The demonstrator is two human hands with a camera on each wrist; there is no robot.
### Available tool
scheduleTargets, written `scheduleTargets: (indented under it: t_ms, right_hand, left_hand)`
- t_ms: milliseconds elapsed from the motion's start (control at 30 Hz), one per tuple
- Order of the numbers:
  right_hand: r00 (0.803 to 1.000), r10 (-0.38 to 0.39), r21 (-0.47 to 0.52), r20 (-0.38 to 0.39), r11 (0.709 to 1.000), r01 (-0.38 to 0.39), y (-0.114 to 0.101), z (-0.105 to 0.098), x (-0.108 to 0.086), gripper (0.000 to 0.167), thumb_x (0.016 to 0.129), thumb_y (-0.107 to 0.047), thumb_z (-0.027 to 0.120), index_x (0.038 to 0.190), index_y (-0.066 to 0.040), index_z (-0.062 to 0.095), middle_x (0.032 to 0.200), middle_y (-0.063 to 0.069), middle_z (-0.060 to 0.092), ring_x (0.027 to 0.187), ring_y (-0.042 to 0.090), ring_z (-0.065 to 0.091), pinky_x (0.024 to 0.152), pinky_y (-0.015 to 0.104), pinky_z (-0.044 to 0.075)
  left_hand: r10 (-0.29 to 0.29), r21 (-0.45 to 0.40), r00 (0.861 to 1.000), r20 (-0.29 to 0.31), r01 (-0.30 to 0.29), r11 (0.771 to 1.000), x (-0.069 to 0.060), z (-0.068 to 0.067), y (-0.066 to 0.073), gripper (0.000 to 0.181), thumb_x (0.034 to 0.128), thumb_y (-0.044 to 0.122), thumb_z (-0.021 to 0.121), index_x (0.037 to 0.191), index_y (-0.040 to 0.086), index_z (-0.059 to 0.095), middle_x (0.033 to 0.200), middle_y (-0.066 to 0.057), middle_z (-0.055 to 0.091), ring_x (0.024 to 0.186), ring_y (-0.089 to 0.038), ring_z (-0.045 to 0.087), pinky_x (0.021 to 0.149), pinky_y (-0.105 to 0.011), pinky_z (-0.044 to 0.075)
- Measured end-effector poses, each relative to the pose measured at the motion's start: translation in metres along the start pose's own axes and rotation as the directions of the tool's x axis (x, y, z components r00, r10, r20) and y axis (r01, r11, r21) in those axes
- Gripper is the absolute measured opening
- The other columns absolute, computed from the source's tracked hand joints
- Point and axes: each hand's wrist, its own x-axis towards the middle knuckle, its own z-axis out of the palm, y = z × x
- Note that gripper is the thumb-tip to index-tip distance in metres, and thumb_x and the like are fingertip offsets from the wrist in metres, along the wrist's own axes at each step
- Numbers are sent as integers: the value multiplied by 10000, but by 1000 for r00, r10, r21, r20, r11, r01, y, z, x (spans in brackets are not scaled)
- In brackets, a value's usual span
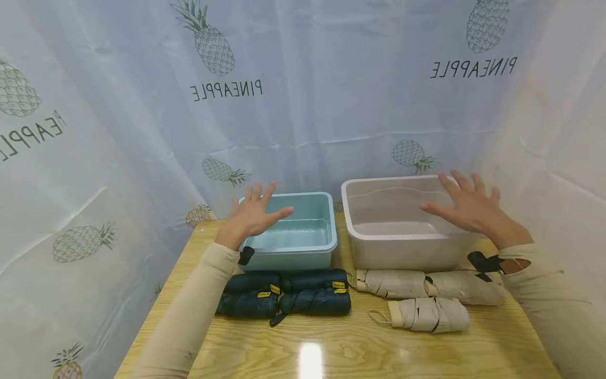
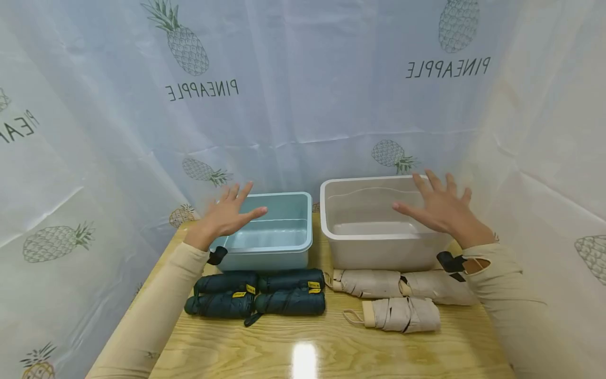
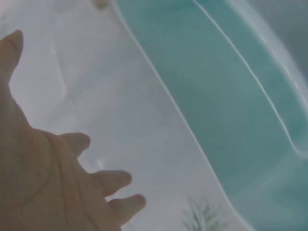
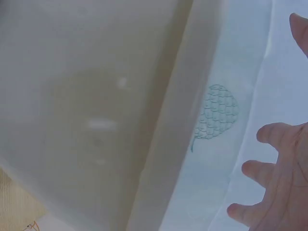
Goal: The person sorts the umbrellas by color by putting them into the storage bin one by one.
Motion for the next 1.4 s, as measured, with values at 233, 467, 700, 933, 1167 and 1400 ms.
scheduleTargets:
  t_ms: [233, 467, 700, 933, 1167, 1400]
  right_hand:
    - [992, -30, 12, -119, 999, 31, 6, 4, -25, 1001, 964, -675, 520, 1662, -130, 54, 1692, 275, 49, 1470, 652, 39, 1007, 894, 50]
    - [945, -32, 168, -327, 982, 91, 18, 13, -58, 778, 982, -438, 639, 1562, -1, 360, 1552, 344, 342, 1347, 628, 291, 938, 801, 224]
    - [876, 62, 342, -478, 932, 120, 39, 37, -93, 601, 976, -247, 663, 1467, 48, 480, 1396, 355, 453, 1240, 560, 395, 928, 766, 275]
    - [893, 128, 378, -432, 925, 50, 61, 64, -112, 577, 991, -282, 661, 1454, 20, 494, 1375, 291, 494, 1100, 37, 481, 980, 341, 409]
    - [923, 174, 415, -344, 910, -17, 82, 87, -122, 685, 1003, -319, 661, 1500, 51, 369, 1337, 300, 513, 1069, -88, 439, 822, 95, 345]
    - [992, 76, 383, -100, 923, -32, 102, 102, -123, 644, 1045, -330, 584, 1484, 93, 374, 1403, 382, 444, 1151, 601, 490, 795, 679, 476]
  left_hand:
    - [154, -290, 986, -58, -164, 943, -10, 16, 34, 851, 985, 693, 480, 1657, 284, 156, 1712, -62, 227, 1565, -352, 256, 1223, -637, 270]
    - [185, -563, 939, -290, -323, 761, -26, 58, 79, 547, 1000, 415, 643, 1499, 228, 515, 1377, -91, 658, 1300, -309, 601, 1065, -535, 505]
    - [215, -697, 895, -390, -440, 566, -42, 98, 121, 375, 1007, 252, 647, 1353, 110, 615, 1117, -81, 714, 1049, -210, 674, 883, -394, 596]
    - [199, -789, 936, -291, -352, 503, -53, 125, 143, 473, 1013, 312, 626, 1449, 202, 479, 1203, -55, 690, 1093, -203, 676, 882, -319, 574]
    - [109, -840, 971, -214, -240, 486, -59, 151, 157, 658, 1019, 388, 586, 1573, 184, 296, 1449, -113, 556, 1176, -260, 656, 951, -374, 563]
    - [105, -861, 968, -229, -252, 441, -55, 164, 162, 687, 1057, 398, 538, 1619, 179, 209, 1614, -141, 361, 1395, -362, 508, 1049, -428, 540]
